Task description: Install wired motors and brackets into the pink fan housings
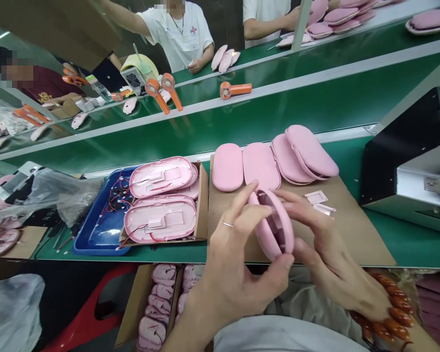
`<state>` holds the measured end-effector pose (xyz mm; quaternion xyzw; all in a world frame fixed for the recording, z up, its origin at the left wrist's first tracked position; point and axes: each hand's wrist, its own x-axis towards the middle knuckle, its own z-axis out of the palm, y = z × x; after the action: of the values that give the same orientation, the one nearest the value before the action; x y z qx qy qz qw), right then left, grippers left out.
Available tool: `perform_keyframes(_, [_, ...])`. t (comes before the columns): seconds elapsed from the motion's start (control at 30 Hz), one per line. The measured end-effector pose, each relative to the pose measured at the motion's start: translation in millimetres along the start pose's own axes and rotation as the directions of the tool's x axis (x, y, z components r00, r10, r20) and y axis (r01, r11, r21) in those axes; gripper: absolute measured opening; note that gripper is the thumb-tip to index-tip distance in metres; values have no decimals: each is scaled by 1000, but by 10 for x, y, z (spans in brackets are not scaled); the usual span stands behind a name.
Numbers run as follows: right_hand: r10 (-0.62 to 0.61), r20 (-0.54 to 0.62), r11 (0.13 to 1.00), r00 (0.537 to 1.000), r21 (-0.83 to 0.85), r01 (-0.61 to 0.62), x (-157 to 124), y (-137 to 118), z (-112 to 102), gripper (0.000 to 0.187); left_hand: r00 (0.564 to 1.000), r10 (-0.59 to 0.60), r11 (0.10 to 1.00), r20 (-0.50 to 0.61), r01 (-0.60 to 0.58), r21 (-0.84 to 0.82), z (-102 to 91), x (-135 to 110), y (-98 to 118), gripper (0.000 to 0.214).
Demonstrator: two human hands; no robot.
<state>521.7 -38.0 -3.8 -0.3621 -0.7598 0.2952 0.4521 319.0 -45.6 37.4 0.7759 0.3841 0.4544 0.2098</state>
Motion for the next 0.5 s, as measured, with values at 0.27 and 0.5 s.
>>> perform_keyframes(0.27, [181, -171, 976, 968, 151, -156, -150, -95, 25, 61, 992, 73, 997, 102, -71, -22, 70, 60, 168, 48])
perform_keyframes(0.5, [506, -336, 854, 795, 323, -407, -242, 90, -120, 58, 984, -54, 967, -168, 94, 237, 50, -172, -63, 57])
